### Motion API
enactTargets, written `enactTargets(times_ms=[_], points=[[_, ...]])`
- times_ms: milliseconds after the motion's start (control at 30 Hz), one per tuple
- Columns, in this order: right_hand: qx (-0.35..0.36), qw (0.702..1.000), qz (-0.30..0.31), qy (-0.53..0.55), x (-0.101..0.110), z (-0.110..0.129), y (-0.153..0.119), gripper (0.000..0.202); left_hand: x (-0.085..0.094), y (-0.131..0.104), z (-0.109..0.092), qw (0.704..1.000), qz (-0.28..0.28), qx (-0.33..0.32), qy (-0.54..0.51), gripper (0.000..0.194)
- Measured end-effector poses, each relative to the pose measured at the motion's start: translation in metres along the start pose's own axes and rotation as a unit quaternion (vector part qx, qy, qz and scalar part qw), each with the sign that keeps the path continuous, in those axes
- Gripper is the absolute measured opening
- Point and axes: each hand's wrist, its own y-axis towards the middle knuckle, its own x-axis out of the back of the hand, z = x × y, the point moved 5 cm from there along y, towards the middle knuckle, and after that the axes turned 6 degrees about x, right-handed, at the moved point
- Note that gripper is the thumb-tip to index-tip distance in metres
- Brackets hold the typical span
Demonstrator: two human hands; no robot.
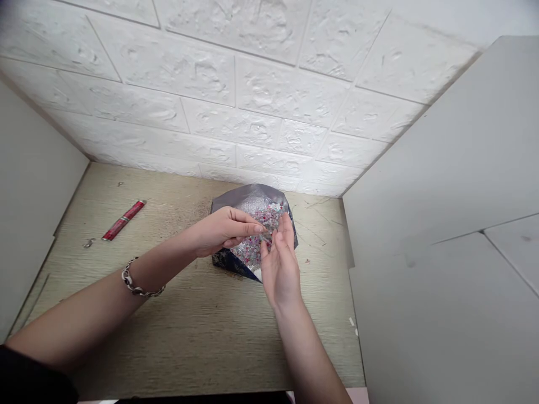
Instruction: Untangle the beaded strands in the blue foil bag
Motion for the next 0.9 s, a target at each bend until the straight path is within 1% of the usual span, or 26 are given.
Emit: enactTargets(times_ms=[33, 100, 200, 300, 433, 500, 567, 767, 900], points=[[0.024, 0.999, 0.005, -0.024, 0.000, 0.002, -0.001, 0.045, 0.000, 0.000, 0.001, 1.000, 0.007, 0.002, -0.006, 0.020], [0.102, 0.990, 0.008, -0.098, 0.000, 0.010, -0.003, 0.041, 0.000, 0.000, 0.002, 1.000, 0.023, 0.005, -0.016, 0.021], [0.223, 0.952, 0.001, -0.210, 0.001, 0.021, -0.008, 0.023, -0.001, 0.001, 0.006, 0.999, 0.043, 0.020, -0.021, 0.023], [0.272, 0.925, -0.003, -0.266, 0.003, 0.026, -0.009, 0.014, -0.002, 0.001, 0.008, 0.998, 0.054, 0.033, -0.014, 0.024], [0.319, 0.894, 0.004, -0.315, 0.002, 0.029, -0.011, 0.011, -0.002, 0.000, 0.007, 0.998, 0.060, 0.031, 0.005, 0.025], [0.334, 0.879, 0.009, -0.339, 0.001, 0.031, -0.012, 0.011, -0.002, 0.000, 0.006, 0.998, 0.062, 0.029, 0.015, 0.025], [0.332, 0.876, 0.016, -0.350, 0.001, 0.031, -0.011, 0.011, -0.001, -0.001, 0.005, 0.997, 0.066, 0.026, 0.024, 0.024], [0.299, 0.905, 0.022, -0.301, 0.001, 0.029, -0.009, 0.009, -0.002, -0.001, 0.005, 0.996, 0.084, 0.027, 0.034, 0.024], [0.279, 0.920, 0.029, -0.275, 0.002, 0.027, -0.008, 0.010, -0.004, -0.002, 0.004, 0.995, 0.090, 0.022, 0.030, 0.023]])
